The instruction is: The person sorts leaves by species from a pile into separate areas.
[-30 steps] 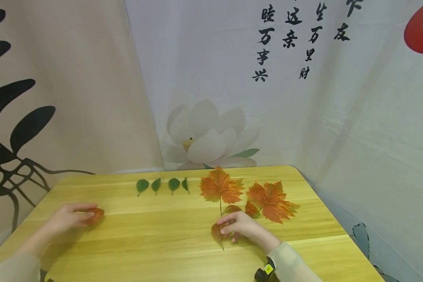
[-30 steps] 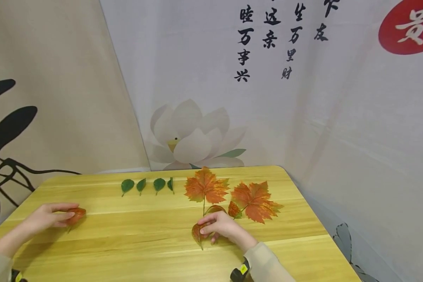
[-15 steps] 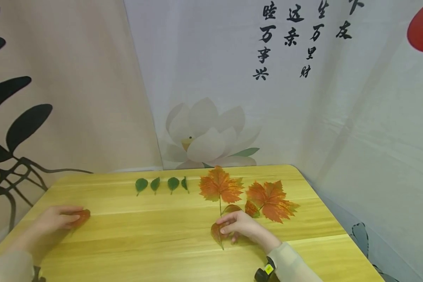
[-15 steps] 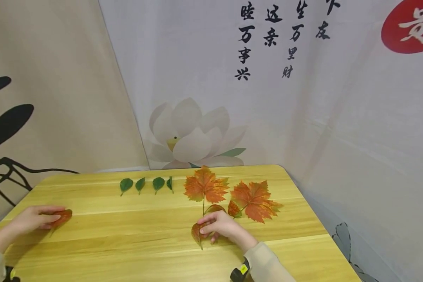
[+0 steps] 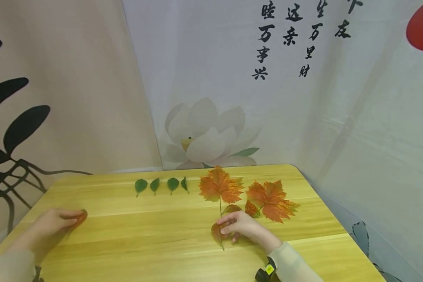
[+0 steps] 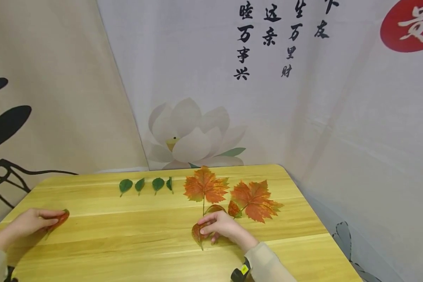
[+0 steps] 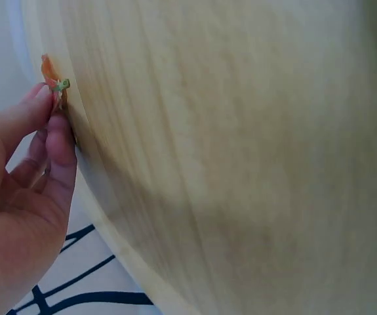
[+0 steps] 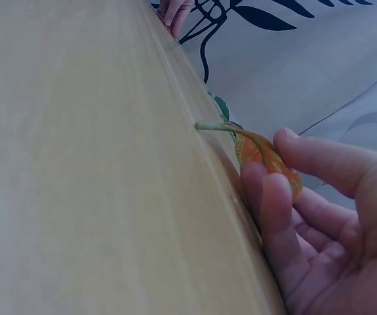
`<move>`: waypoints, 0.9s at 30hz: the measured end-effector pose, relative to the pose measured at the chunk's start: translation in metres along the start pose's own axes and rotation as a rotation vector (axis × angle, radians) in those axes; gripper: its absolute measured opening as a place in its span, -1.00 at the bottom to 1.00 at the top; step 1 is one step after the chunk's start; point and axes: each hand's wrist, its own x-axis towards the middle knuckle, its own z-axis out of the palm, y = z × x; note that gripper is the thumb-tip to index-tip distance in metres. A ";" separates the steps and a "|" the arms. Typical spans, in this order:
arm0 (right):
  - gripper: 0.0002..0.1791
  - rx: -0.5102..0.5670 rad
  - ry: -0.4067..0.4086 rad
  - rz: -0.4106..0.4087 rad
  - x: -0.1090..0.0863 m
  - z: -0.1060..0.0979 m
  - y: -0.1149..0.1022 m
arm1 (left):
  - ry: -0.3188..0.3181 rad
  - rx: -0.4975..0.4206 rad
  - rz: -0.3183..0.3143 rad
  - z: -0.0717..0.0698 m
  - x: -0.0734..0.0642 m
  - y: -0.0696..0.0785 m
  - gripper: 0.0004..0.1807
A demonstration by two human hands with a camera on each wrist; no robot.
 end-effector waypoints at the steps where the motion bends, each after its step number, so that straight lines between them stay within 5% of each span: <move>1: -0.65 -0.001 -0.001 -0.001 0.000 0.000 0.000 | 0.007 0.054 0.015 -0.001 0.000 0.000 -0.61; 5: -0.65 0.003 0.002 0.000 0.000 0.001 -0.002 | 0.045 0.230 0.053 -0.003 0.000 -0.001 -0.59; 20: -0.62 0.028 0.035 -0.009 -0.002 0.006 -0.002 | -0.049 0.233 0.043 -0.008 -0.010 -0.006 -0.44; 27: -0.55 0.068 0.071 -0.010 -0.002 0.006 -0.002 | -0.095 0.091 0.074 -0.010 -0.009 -0.004 -0.43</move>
